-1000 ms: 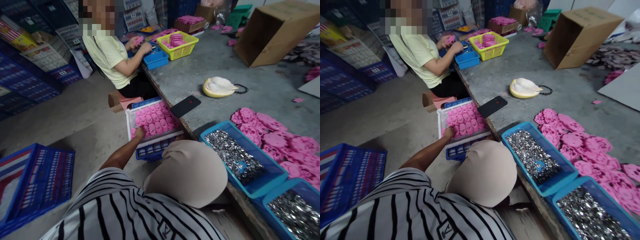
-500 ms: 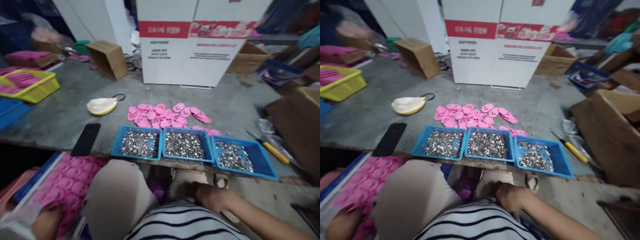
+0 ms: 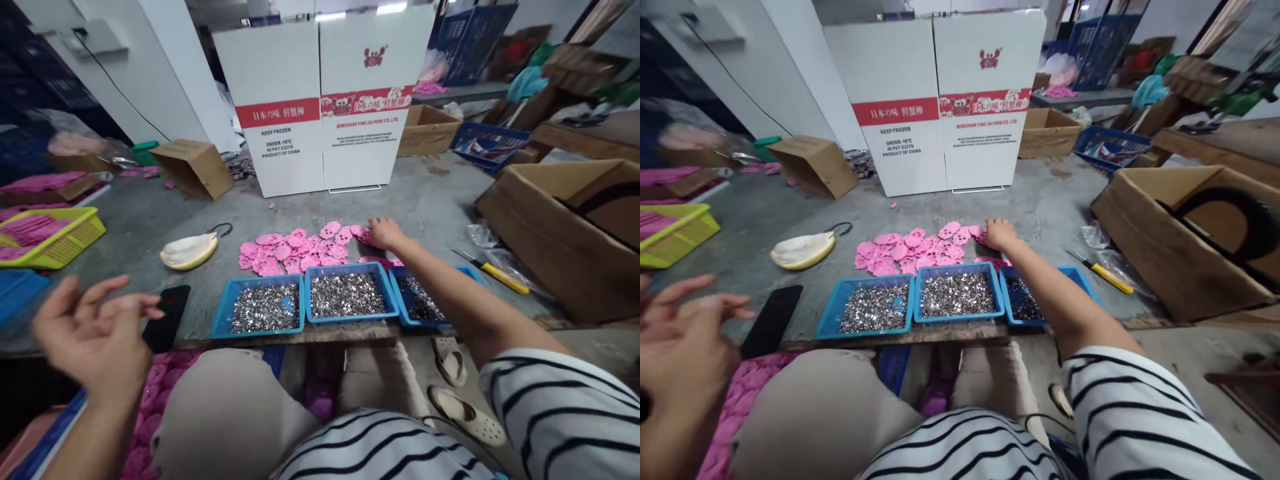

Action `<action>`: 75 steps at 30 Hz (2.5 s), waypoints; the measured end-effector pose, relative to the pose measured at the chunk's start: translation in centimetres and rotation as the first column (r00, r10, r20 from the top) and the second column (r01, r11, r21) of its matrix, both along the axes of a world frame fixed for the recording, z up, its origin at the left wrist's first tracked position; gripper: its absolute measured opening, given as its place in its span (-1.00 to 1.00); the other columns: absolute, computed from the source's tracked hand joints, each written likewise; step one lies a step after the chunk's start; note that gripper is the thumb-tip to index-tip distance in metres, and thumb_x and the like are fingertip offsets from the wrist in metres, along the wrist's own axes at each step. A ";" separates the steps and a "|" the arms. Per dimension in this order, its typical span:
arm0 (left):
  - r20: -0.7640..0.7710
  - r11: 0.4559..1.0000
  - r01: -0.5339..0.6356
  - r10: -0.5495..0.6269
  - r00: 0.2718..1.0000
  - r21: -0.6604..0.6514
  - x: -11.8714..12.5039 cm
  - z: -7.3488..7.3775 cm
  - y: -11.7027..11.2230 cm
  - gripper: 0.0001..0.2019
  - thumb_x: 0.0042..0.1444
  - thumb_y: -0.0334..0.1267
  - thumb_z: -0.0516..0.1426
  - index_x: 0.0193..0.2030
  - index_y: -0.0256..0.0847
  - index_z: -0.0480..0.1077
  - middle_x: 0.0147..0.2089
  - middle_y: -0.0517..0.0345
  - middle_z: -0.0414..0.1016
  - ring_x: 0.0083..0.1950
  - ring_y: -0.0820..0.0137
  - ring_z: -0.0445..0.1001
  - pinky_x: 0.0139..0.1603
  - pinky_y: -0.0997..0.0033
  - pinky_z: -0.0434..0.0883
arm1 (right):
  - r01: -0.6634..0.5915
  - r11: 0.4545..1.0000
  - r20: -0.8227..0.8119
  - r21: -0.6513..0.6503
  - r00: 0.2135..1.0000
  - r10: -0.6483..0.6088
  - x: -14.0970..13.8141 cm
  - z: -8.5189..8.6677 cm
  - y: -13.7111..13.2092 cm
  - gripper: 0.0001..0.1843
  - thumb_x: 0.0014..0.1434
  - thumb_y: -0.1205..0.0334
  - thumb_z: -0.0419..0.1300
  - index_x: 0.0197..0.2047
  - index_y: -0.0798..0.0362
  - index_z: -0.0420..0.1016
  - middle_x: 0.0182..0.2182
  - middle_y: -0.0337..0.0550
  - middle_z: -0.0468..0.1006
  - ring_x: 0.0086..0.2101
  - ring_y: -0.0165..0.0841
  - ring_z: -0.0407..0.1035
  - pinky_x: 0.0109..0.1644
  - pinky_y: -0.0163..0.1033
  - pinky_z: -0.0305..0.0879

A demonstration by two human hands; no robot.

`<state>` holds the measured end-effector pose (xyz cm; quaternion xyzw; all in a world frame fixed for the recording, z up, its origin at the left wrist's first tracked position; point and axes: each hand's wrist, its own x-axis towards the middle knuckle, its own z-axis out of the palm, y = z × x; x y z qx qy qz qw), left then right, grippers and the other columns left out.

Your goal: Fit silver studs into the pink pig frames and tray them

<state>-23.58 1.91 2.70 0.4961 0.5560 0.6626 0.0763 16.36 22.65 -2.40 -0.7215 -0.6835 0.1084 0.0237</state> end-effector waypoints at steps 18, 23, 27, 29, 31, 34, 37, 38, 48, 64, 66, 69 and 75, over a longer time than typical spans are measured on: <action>0.812 0.274 0.929 -0.465 0.353 -0.247 20.1 1.4 11.2 -0.77 0.14 -0.25 0.12 -0.19 -0.43 0.30 -0.32 0.04 0.44 -0.39 0.67 0.35 -0.05 0.48 0.46 | -0.301 0.954 -0.988 0.004 -0.149 -0.043 -3.6 2.2 -11.3 -0.53 0.12 -0.18 0.25 -0.26 0.13 0.42 -0.41 -0.08 0.54 -0.47 -0.38 0.41 -0.24 -0.20 0.44; 0.880 0.503 0.844 -0.296 0.371 -0.186 19.6 0.4 11.3 -0.82 0.11 -0.38 0.12 -0.16 -0.41 0.29 -0.44 0.17 0.40 -0.40 0.64 0.40 0.00 0.38 0.50 | -0.157 0.986 -0.628 0.052 0.763 0.154 -3.6 -0.7 -12.6 -0.82 0.21 0.22 0.19 -0.23 0.18 0.51 -0.27 0.07 0.54 -0.21 -0.19 0.44 -0.06 -0.08 0.35; 0.878 0.517 0.837 -0.298 0.375 -0.182 19.4 0.0 11.5 -0.81 0.09 -0.39 0.12 -0.15 -0.41 0.33 -0.46 0.16 0.39 -0.41 0.60 0.44 -0.04 0.38 0.52 | -0.429 0.900 0.055 -0.077 0.900 0.433 -5.3 -0.6 -13.0 -0.78 0.19 0.49 0.09 -0.18 0.23 0.56 -0.12 0.17 0.52 -0.03 -0.07 0.36 0.04 -0.10 0.25; 0.865 0.497 0.835 -0.284 0.413 -0.236 19.6 -0.3 11.4 -0.83 0.11 -0.38 0.09 -0.15 -0.40 0.31 -0.49 0.17 0.36 -0.42 0.60 0.44 -0.07 0.41 0.53 | -0.439 0.890 0.103 -0.123 0.886 0.452 -5.9 -0.2 -13.0 -0.74 0.23 0.49 0.03 -0.18 0.24 0.56 -0.14 0.15 0.53 -0.05 -0.10 0.38 0.00 -0.16 0.22; 0.846 0.470 0.832 -0.278 0.455 -0.294 19.8 -0.6 11.2 -0.85 0.14 -0.35 0.07 -0.16 -0.36 0.28 -0.51 0.22 0.32 -0.47 0.62 0.42 -0.13 0.44 0.53 | -0.394 0.912 0.065 -0.111 0.913 0.402 -5.9 0.1 -12.9 -0.75 0.24 0.47 0.03 -0.16 0.22 0.54 -0.14 0.10 0.55 -0.08 -0.15 0.40 -0.06 -0.21 0.20; 0.822 0.415 0.839 -0.292 0.489 -0.352 20.0 -1.3 11.0 -0.85 0.17 -0.30 0.06 -0.18 -0.33 0.22 -0.51 0.26 0.30 -0.55 0.62 0.37 -0.31 0.49 0.50 | -0.247 0.965 -0.081 -0.089 0.967 0.240 -5.3 0.3 -12.7 -0.79 0.25 0.44 0.05 -0.17 0.15 0.51 -0.20 -0.01 0.57 -0.20 -0.24 0.42 -0.19 -0.26 0.15; 0.811 0.366 0.848 -0.306 0.499 -0.384 20.0 -1.8 10.9 -0.84 0.17 -0.27 0.05 -0.20 -0.32 0.20 -0.46 0.24 0.33 -0.58 0.56 0.36 -0.53 0.53 0.38 | -0.115 0.992 -0.258 -0.046 0.961 0.099 -4.5 0.2 -12.4 -0.89 0.19 0.45 0.12 -0.28 0.14 0.47 -0.29 -0.06 0.56 -0.29 -0.32 0.38 -0.23 -0.29 0.11; 0.808 0.343 0.855 -0.319 0.495 -0.388 20.0 -2.0 10.8 -0.84 0.17 -0.25 0.05 -0.20 -0.32 0.20 -0.44 0.22 0.35 -0.59 0.54 0.36 -0.58 0.53 0.34 | -0.080 0.996 -0.322 -0.026 0.944 0.067 -4.3 0.1 -12.3 -0.91 0.16 0.46 0.15 -0.32 0.14 0.45 -0.33 -0.08 0.54 -0.32 -0.34 0.35 -0.24 -0.30 0.11; 0.776 0.175 0.861 -0.376 0.506 -0.477 20.4 -2.1 10.3 -0.88 -0.02 -0.50 0.14 -0.30 -0.45 0.30 -0.44 0.15 0.40 -0.57 0.59 0.35 -0.61 0.60 0.27 | 0.136 0.986 -0.920 0.098 0.391 0.037 -3.6 -0.4 -12.5 -0.62 -0.14 -0.06 0.27 -0.48 0.10 0.34 -0.55 -0.25 0.32 -0.51 -0.46 0.11 -0.37 -0.29 0.07; 0.771 0.136 0.867 -0.407 0.490 -0.479 20.7 -2.7 10.1 -0.84 -0.04 -0.49 0.16 -0.27 -0.44 0.31 -0.36 0.05 0.48 -0.56 0.60 0.36 -0.57 0.59 0.27 | 0.157 0.986 -0.887 0.059 0.461 -0.020 -4.1 -0.2 -12.7 -0.40 -0.26 -0.34 0.26 -0.55 0.10 0.31 -0.58 -0.23 0.29 -0.53 -0.47 0.05 -0.41 -0.27 -0.01; 0.771 0.135 0.868 -0.409 0.488 -0.478 20.8 -2.7 10.1 -0.76 -0.08 -0.47 0.21 -0.24 -0.41 0.28 -0.35 0.06 0.48 -0.56 0.59 0.36 -0.57 0.59 0.28 | 0.160 0.984 -0.892 0.073 0.451 -0.007 -4.2 -0.2 -12.7 -0.40 -0.24 -0.33 0.26 -0.55 0.09 0.29 -0.60 -0.26 0.24 -0.54 -0.48 0.04 -0.42 -0.27 -0.01; 0.774 0.139 0.875 -0.418 0.477 -0.464 20.8 -2.8 10.1 -0.67 -0.11 -0.42 0.27 -0.21 -0.39 0.26 -0.36 0.10 0.47 -0.56 0.61 0.35 -0.56 0.60 0.28 | 0.161 0.981 -0.895 0.107 0.446 0.025 -4.3 -0.2 -12.7 -0.43 -0.19 -0.31 0.25 -0.55 0.07 0.25 -0.61 -0.29 0.20 -0.53 -0.48 0.03 -0.42 -0.27 0.00; 0.760 0.183 0.878 -0.443 0.475 -0.442 21.0 -2.7 9.8 -0.64 -0.16 -0.45 0.27 -0.21 -0.39 0.25 -0.42 0.18 0.41 -0.55 0.62 0.35 -0.57 0.62 0.27 | 0.194 0.973 -0.900 0.123 0.435 0.027 -5.1 0.1 -12.8 -0.42 -0.19 -0.31 0.26 -0.53 0.07 0.25 -0.61 -0.31 0.19 -0.53 -0.48 0.03 -0.44 -0.29 -0.02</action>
